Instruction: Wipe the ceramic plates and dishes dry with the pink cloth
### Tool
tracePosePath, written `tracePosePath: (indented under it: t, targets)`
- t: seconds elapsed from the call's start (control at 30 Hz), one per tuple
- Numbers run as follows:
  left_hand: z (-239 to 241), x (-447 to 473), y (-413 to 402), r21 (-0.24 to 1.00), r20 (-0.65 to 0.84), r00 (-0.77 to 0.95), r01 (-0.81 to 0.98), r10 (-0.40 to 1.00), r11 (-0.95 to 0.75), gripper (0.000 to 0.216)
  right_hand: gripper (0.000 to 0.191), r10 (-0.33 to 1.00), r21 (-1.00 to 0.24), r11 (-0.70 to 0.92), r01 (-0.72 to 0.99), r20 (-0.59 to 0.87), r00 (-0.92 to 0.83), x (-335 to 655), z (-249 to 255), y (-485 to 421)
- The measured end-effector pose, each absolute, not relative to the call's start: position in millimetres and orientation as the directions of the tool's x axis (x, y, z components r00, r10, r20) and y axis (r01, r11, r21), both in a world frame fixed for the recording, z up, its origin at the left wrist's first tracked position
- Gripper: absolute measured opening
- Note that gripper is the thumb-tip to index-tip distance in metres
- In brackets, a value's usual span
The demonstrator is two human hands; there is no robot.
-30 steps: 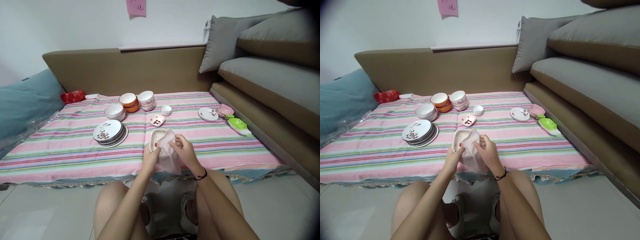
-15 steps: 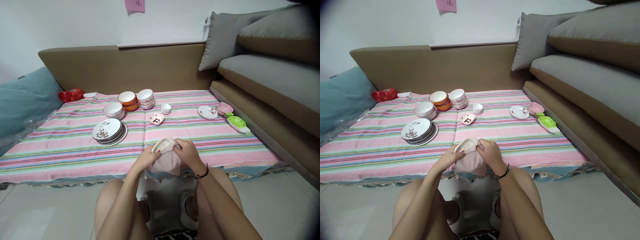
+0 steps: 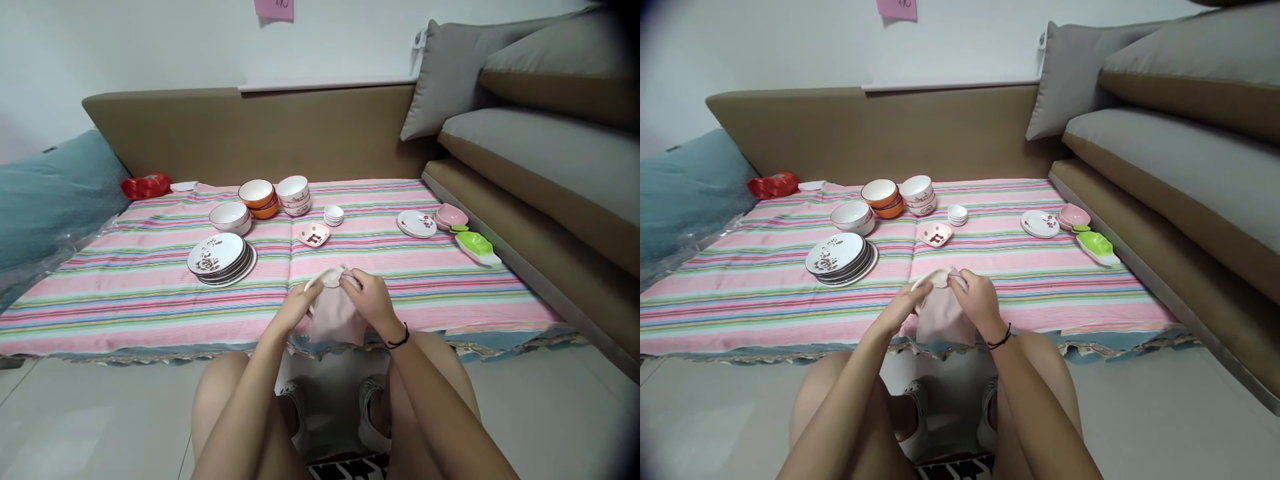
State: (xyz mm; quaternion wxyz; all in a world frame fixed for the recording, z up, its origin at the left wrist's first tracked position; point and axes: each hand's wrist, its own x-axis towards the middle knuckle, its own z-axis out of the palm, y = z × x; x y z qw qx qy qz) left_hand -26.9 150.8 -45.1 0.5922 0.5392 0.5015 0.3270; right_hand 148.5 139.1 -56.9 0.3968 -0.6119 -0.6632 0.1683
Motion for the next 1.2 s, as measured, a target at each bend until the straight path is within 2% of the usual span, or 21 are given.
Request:
tracePosePath:
  t: [0.07,0.13,0.2,0.33,0.47,0.63,0.73,0.83,0.97,1.03,1.2]
  targets:
    - [-47.3,-22.4,151.9,0.973,-0.233,0.202,0.052,0.951,0.227,0.034,0.032,0.950,-0.759,0.161,0.631,0.292,0.109,147.4,-57.2,140.1]
    - [-49.1,-19.6,152.4,0.983,-0.176,0.138,-0.021,0.975,0.181,0.035,0.029,0.956,-0.801,0.139,0.582,0.262,0.132,147.1,-58.3,140.4]
    - [-49.9,-19.1,152.1,0.991,-0.128,0.127,-0.024,0.984,0.132,0.034,0.027,0.960,-0.809,0.138,0.571,0.252,0.125,148.1,-59.9,140.5]
    - [-47.2,-23.3,149.4,0.976,-0.185,0.252,0.161,0.950,0.147,0.040,0.030,0.959,-0.734,0.178,0.655,0.279,0.053,152.1,-63.2,141.8]
    - [-39.8,-28.9,145.7,0.939,-0.228,0.372,0.329,0.900,0.102,0.043,0.040,0.949,-0.675,0.252,0.693,0.311,-0.042,152.9,-64.2,143.4]
    - [-39.8,-31.3,143.2,0.913,-0.236,0.453,0.407,0.860,0.036,0.044,0.035,0.946,-0.650,0.315,0.691,0.277,-0.170,151.2,-63.8,142.0]
    - [-46.9,-28.4,145.2,0.958,-0.155,0.399,0.286,0.904,0.038,0.041,0.035,0.951,-0.673,0.254,0.695,0.306,-0.051,151.3,-62.3,141.9]
    - [-53.6,-23.8,148.9,0.983,-0.106,0.250,0.170,0.962,0.064,0.042,0.039,0.944,-0.731,0.194,0.654,0.321,0.079,150.4,-60.3,142.9]
    - [-56.6,-19.8,152.1,0.994,-0.070,0.060,0.084,0.996,0.065,0.044,0.035,0.959,-0.816,0.143,0.560,0.255,0.126,146.3,-60.3,143.7]
    - [-55.6,-19.2,151.7,0.994,-0.028,0.056,0.103,0.998,0.022,0.043,0.033,0.956,-0.813,0.140,0.565,0.259,0.137,145.3,-61.1,143.6]
    - [-50.0,-18.8,147.5,0.979,-0.034,0.208,0.206,0.978,-0.010,0.044,0.033,0.944,-0.764,0.154,0.627,0.302,0.136,151.5,-61.6,142.8]
